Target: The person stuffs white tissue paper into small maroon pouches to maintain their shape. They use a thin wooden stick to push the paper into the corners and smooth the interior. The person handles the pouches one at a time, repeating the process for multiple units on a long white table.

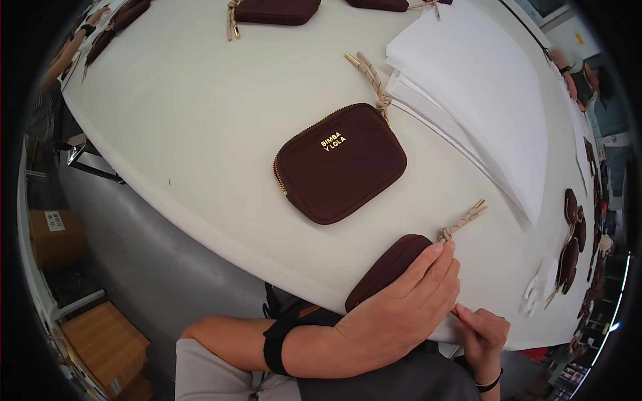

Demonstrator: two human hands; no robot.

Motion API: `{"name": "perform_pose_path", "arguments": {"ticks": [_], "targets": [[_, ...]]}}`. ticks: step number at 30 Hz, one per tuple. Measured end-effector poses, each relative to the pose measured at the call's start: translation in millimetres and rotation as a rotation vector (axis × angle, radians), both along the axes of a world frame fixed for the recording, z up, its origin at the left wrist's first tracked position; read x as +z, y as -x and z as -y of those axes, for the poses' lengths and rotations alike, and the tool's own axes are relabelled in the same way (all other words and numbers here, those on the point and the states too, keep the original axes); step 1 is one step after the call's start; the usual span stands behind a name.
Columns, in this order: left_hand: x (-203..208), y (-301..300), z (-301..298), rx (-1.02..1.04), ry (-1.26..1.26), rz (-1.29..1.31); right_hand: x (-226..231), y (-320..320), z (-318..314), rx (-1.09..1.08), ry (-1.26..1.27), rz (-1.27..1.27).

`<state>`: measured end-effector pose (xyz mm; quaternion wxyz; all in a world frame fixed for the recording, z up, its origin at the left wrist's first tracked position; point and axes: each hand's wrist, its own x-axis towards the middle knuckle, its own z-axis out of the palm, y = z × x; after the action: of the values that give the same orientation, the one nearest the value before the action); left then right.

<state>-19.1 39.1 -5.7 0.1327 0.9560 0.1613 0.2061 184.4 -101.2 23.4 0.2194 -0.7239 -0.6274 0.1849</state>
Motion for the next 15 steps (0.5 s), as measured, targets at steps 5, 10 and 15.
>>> {"name": "perform_pose_path", "arguments": {"ticks": [5, 10, 15], "targets": [[-1, 4, -1, -0.04, 0.019, 0.065, 15, -32, 5, 0.079, 0.084, -0.065], [-1, 5, -6, -0.044, -0.045, 0.02, 4, -19, -18, 0.105, 0.074, -0.07], [-2, 8, -7, -0.057, -0.041, 0.019, 25, -41, -10, 0.187, 0.134, -0.043]]}}
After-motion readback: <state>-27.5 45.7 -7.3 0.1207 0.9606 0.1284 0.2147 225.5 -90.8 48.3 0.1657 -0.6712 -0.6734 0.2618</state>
